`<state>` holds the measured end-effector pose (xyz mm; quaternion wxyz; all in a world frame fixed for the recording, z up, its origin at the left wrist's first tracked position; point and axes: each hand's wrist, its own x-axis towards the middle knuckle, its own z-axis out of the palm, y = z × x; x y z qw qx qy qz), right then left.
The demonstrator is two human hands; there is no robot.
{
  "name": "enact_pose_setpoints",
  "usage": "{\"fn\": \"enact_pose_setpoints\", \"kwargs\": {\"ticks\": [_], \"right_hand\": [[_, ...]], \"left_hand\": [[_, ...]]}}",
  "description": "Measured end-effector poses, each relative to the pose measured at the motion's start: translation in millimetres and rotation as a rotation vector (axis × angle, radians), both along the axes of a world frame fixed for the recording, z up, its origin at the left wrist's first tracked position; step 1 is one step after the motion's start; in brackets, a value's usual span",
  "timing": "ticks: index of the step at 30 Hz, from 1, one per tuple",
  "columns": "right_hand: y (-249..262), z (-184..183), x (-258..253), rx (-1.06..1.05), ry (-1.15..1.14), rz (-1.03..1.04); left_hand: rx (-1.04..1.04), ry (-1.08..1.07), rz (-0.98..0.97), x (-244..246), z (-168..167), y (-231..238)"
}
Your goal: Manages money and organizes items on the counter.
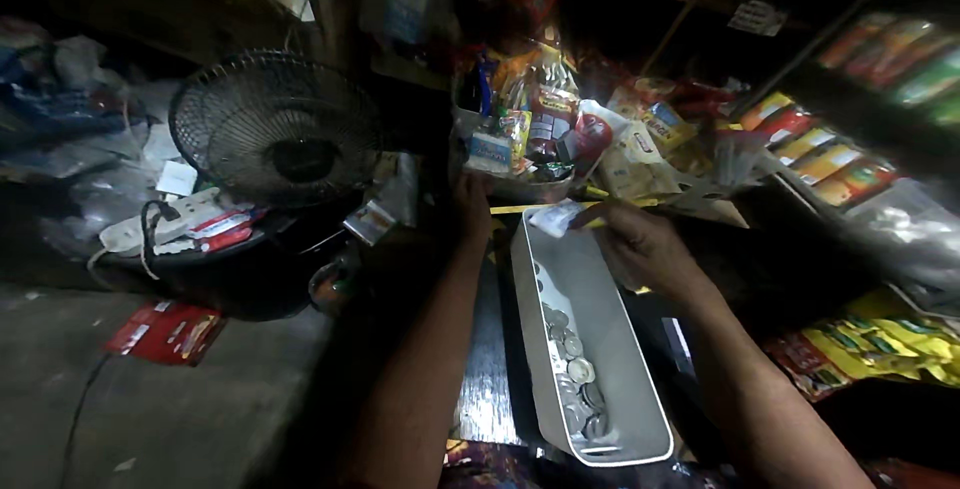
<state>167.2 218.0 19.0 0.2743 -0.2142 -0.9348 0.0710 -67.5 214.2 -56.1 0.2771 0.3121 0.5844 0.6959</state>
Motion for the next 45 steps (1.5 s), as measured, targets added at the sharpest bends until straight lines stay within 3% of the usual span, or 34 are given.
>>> {"fn": "enact_pose_setpoints", "kwargs": {"ticks": [5,7,10,12,18,23,29,34,38,45], "right_hand": [[30.8,28.9,4.9,0.001,0.273,-0.52],[45.4,34.2,4.1,-0.018,0.316,-0.613],[66.0,21.9,4.5,-0.015,0.199,-0.53],[77.2,14.8,2.1,-0.149,0.064,-0.435],[104.9,23.9,-45.4,-0.152,0.07,-0.275],[150.8,8.5,-82.1,-0.164,-0.133,-0.378],[134.6,18.1,-109.6,-0.059,-0.368,-0.595],[144.1,13.2,-120.7,0.048,-0.422,-0.541],[143.9,25.0,-121.0,0.052,-0.323,-0.562],[168.7,46.1,-103.4,-0.011,0.043,-0.592]], "left_hand": [[0.033,-0.016,0.002,1.0,-0.3,0.7],[0.048,-0.035,0.018,1.0,0.2,1.8],[0.041,-0.009,0.019,0.7,-0.2,0.1],[0.017,0.003,0.001,-0.3,1.2,-2.4],[0.037,-0.018,0.009,2.6,0.3,-1.3],[0.016,-0.016,0.017,3.1,-1.6,0.9],[-0.064,0.062,-0.012,-0.3,-1.6,-4.2],[-0.017,0.045,0.016,1.2,-3.7,-0.5],[-0.027,0.022,0.005,2.3,-2.2,-1.9],[-0.038,0.04,0.004,1.5,-3.4,-2.6]]}}
